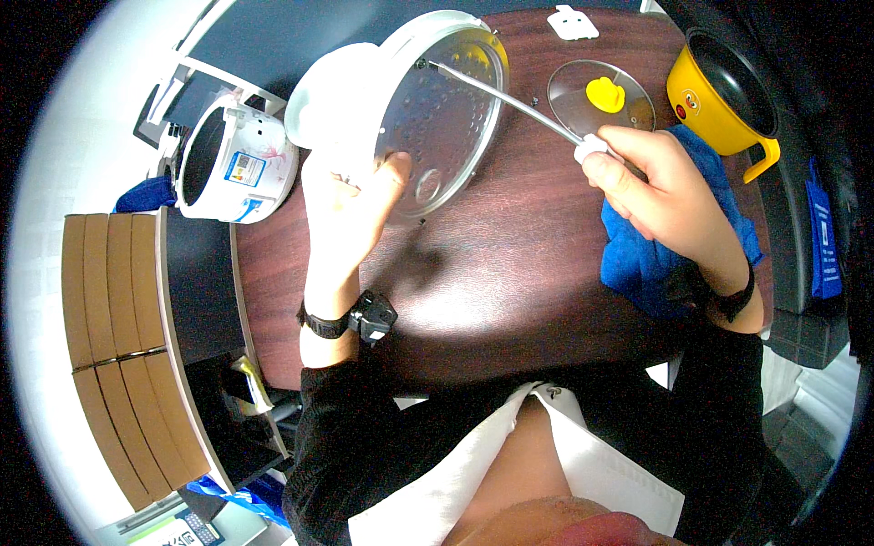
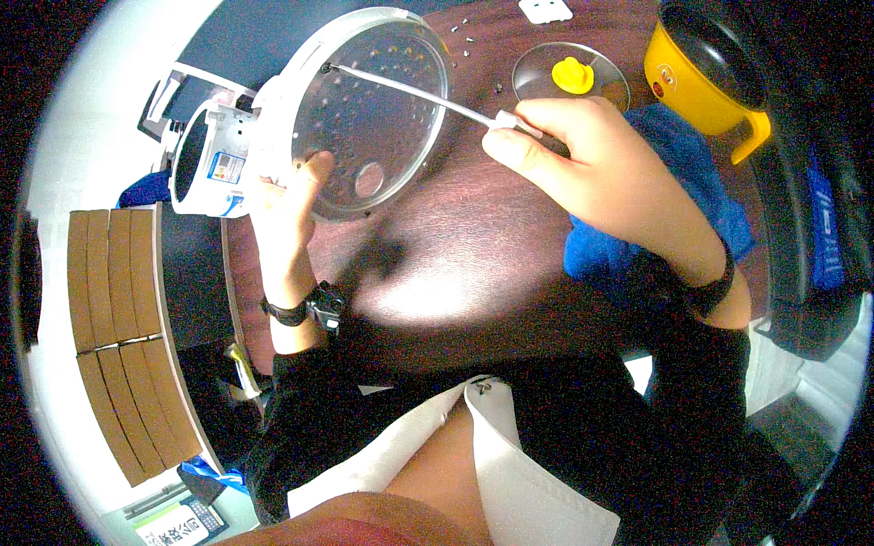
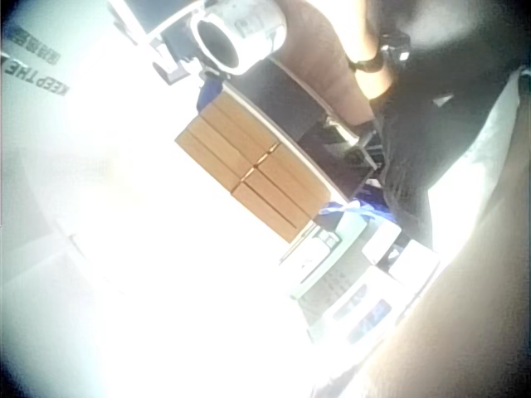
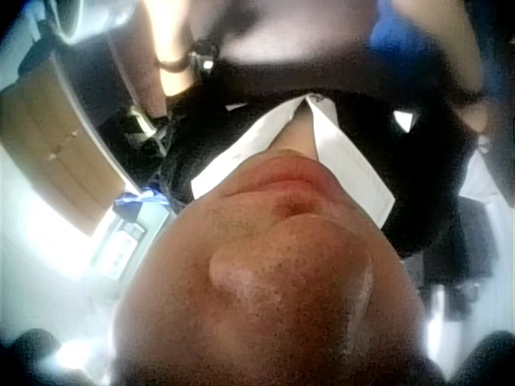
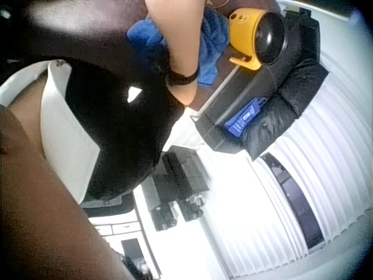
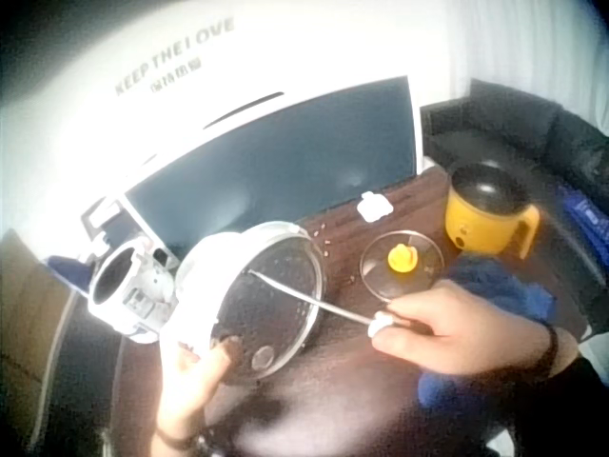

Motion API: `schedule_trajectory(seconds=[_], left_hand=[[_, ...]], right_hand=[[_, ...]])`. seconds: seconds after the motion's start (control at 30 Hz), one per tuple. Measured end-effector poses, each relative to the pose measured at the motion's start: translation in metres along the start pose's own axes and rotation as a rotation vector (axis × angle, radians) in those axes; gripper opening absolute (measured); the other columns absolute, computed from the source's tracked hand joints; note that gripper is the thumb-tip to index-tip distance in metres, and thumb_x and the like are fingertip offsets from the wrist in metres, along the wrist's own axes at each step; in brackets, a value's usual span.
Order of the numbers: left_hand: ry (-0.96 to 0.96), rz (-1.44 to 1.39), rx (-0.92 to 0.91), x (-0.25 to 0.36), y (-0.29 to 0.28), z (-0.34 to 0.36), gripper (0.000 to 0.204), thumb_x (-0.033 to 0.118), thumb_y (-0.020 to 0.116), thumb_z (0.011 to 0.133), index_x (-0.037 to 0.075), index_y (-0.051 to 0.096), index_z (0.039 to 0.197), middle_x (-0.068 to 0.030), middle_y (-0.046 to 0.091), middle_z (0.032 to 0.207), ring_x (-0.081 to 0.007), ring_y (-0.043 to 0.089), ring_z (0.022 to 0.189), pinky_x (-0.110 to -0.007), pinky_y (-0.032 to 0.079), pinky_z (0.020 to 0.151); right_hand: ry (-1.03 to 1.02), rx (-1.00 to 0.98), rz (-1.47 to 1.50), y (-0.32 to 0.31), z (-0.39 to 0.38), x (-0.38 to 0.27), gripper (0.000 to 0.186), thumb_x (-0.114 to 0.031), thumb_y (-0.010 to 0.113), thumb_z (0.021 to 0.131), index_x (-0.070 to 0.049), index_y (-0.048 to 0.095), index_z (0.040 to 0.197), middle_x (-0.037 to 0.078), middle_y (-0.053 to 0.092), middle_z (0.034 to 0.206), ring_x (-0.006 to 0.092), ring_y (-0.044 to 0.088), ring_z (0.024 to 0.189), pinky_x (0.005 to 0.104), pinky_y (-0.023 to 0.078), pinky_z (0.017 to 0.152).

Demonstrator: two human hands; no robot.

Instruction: The person uses a screwdriver to remove screws from a white circular appliance lid. They repeatedly insert the screwdriver into screw holes, turn it, and remove screws, placing them on the table. The person handles the lid and screwdriver throughout the clip.

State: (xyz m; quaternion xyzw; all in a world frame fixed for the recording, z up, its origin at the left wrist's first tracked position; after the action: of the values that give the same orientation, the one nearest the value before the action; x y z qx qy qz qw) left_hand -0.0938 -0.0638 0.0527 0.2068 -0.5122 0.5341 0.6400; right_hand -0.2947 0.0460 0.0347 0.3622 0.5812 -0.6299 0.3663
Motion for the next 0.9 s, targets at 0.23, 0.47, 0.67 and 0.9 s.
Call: schedule_trajectory(seconds=[0.23, 0.47, 0.67, 0.9], left_hand=[[0.030, -0.038, -0.026, -0.001, 0.005, 0.001, 0.007, 0.004, 0.066, 0.075, 0.002, 0.061, 0.079, 0.0033, 0.055, 0.067, -0.0036, 0.047, 0.059, -0.019, 0.038, 0.054], [0.040, 0.027, -0.024, 0.002, 0.005, 0.001, 0.014, 0.006, 0.066, 0.074, 0.001, 0.061, 0.086, 0.0008, 0.056, 0.072, -0.0061, 0.049, 0.063, -0.022, 0.040, 0.057], [0.048, 0.044, -0.038, 0.002, 0.005, 0.001, 0.016, 0.006, 0.066, 0.074, 0.000, 0.060, 0.088, 0.0003, 0.056, 0.073, -0.0069, 0.048, 0.063, -0.023, 0.040, 0.058], [0.030, -0.012, -0.061, 0.003, 0.009, -0.004, 0.025, 0.002, 0.060, 0.072, -0.002, 0.057, 0.096, -0.0010, 0.056, 0.074, -0.0068, 0.048, 0.064, -0.022, 0.040, 0.058]], right_hand=[[-0.001, -0.007, -0.018, 0.003, 0.003, 0.004, 0.035, -0.025, 0.055, 0.090, 0.002, 0.049, 0.069, 0.006, 0.035, 0.054, 0.0084, 0.034, 0.054, 0.0300, 0.029, 0.048], [-0.009, 0.000, 0.007, 0.002, 0.001, 0.002, 0.035, -0.025, 0.055, 0.090, 0.001, 0.047, 0.068, 0.005, 0.034, 0.054, 0.0081, 0.032, 0.054, 0.0301, 0.029, 0.048], [0.000, 0.018, -0.032, -0.001, 0.000, 0.003, 0.035, -0.025, 0.056, 0.089, 0.001, 0.048, 0.068, 0.006, 0.035, 0.054, 0.0092, 0.033, 0.053, 0.0307, 0.029, 0.048], [-0.158, 0.128, -0.253, -0.008, -0.004, -0.015, 0.028, -0.023, 0.061, 0.084, 0.000, 0.053, 0.071, 0.016, 0.051, 0.060, 0.0292, 0.050, 0.051, 0.0355, 0.038, 0.049]])
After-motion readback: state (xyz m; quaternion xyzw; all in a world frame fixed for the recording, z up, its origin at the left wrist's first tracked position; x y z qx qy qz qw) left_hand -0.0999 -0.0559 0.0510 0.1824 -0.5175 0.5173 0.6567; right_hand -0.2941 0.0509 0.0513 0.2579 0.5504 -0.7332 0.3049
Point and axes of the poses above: each hand's wrist, its own z-axis towards the middle knuckle, its own y-axis out of the palm, x = y × z, the point moved 10 cm from there along z, towards the middle knuckle
